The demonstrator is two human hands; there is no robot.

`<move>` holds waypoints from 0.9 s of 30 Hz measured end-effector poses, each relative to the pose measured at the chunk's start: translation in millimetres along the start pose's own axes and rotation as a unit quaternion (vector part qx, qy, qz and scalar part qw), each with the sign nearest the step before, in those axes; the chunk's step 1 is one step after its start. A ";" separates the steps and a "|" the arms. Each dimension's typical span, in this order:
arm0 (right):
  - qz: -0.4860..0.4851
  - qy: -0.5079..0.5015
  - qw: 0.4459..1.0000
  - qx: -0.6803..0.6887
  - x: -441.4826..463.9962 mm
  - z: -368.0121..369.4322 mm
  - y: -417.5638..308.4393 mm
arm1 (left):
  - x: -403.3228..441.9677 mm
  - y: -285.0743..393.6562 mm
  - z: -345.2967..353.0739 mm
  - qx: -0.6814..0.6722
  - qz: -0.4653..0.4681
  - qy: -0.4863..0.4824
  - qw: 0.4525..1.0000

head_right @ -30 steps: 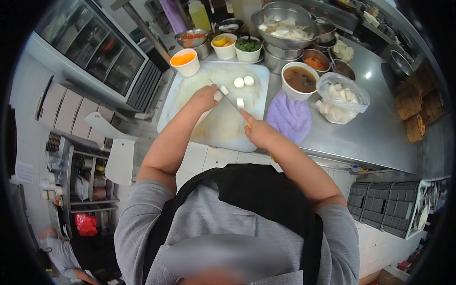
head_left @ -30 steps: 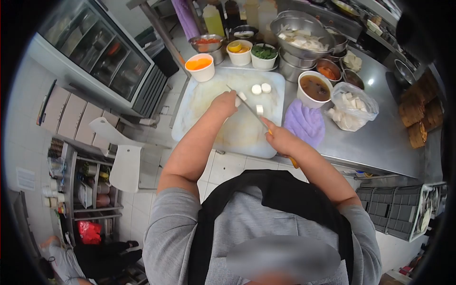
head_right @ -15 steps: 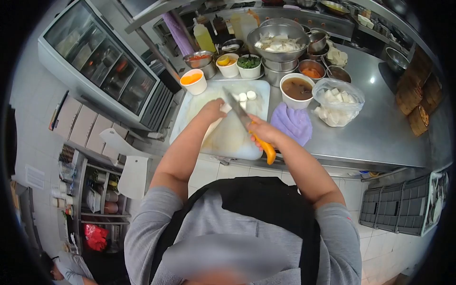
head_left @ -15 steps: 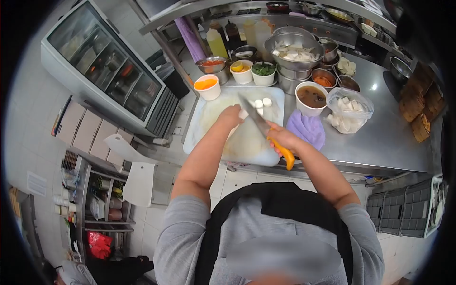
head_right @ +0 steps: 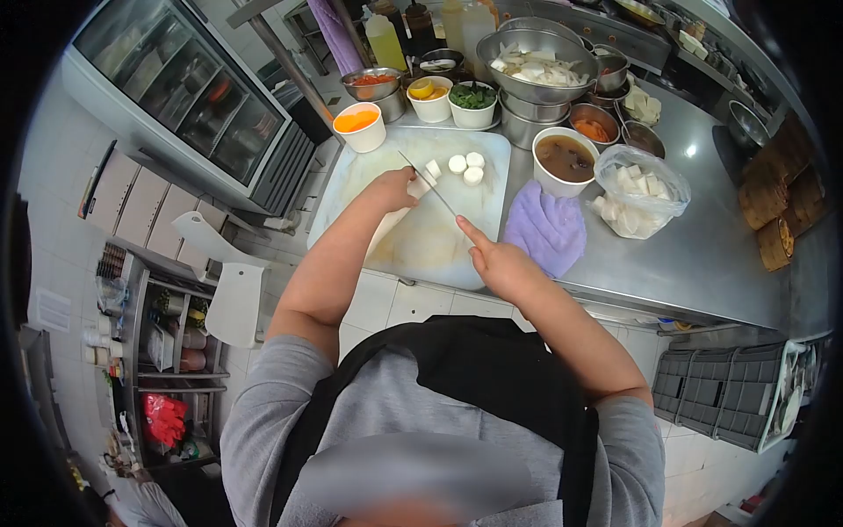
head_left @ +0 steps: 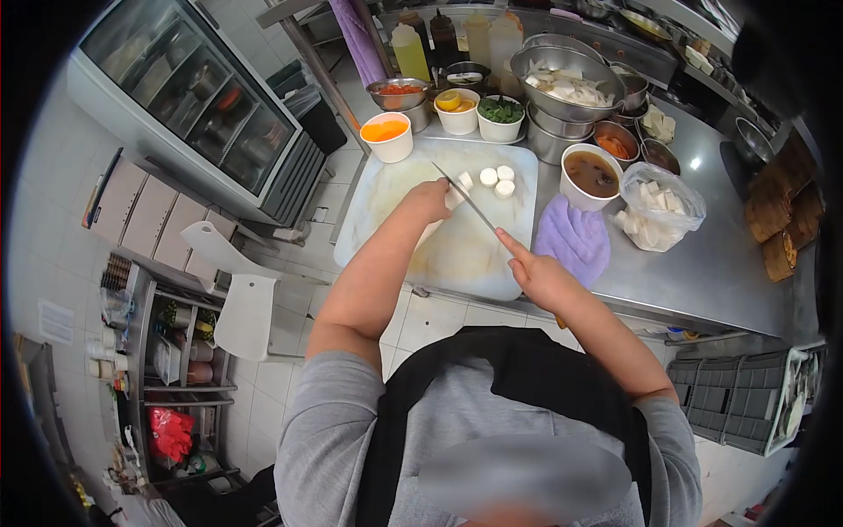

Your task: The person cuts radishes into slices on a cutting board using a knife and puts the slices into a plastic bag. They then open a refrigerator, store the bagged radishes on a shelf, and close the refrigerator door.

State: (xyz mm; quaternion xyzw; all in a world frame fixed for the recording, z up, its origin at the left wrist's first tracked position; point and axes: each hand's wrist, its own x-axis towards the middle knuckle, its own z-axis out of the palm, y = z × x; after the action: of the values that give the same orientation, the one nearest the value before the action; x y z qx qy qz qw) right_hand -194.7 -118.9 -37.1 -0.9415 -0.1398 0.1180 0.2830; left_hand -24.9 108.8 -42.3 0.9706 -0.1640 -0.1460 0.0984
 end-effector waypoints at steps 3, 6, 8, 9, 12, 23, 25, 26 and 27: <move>0.002 -0.006 1.000 0.008 -1.4 -1.0 1.8 | -4.2 2.2 -3.7 -0.010 -0.002 -0.005 1.000; 0.001 -0.016 1.000 0.022 -0.9 -0.8 4.5 | -4.3 1.9 -3.4 -0.028 -0.011 -0.010 1.000; 0.011 -0.024 0.999 0.022 0.6 0.3 6.4 | -2.9 -2.3 1.9 -0.028 0.003 0.001 1.000; 0.012 -0.027 0.999 0.022 3.5 0.9 7.2 | -1.7 -4.4 4.7 -0.027 0.016 0.013 0.999; 0.003 -0.032 0.998 0.055 14.9 3.0 3.6 | 1.6 -6.9 8.8 -0.025 0.022 0.009 0.999; 0.156 -0.070 0.946 0.276 24.4 -14.8 -5.1 | 6.3 -9.1 3.5 -0.065 0.015 0.038 0.997; 0.065 -0.018 0.980 0.189 22.3 1.7 14.5 | 1.2 -6.7 -2.8 -0.064 0.018 0.038 0.997; -0.026 0.037 0.994 0.102 20.3 2.2 12.0 | -0.8 -8.2 -4.4 -0.037 -0.009 0.024 0.999; -0.025 0.036 0.994 0.104 17.1 0.1 9.9 | -2.9 -9.7 -6.0 -0.009 -0.035 0.010 0.999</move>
State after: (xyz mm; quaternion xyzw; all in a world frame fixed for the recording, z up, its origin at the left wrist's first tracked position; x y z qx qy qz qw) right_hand -176.8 -121.1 -45.3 -0.9068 -0.1400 0.0906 0.3871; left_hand -22.8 119.6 -38.3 0.9763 -0.1274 -0.1412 0.1031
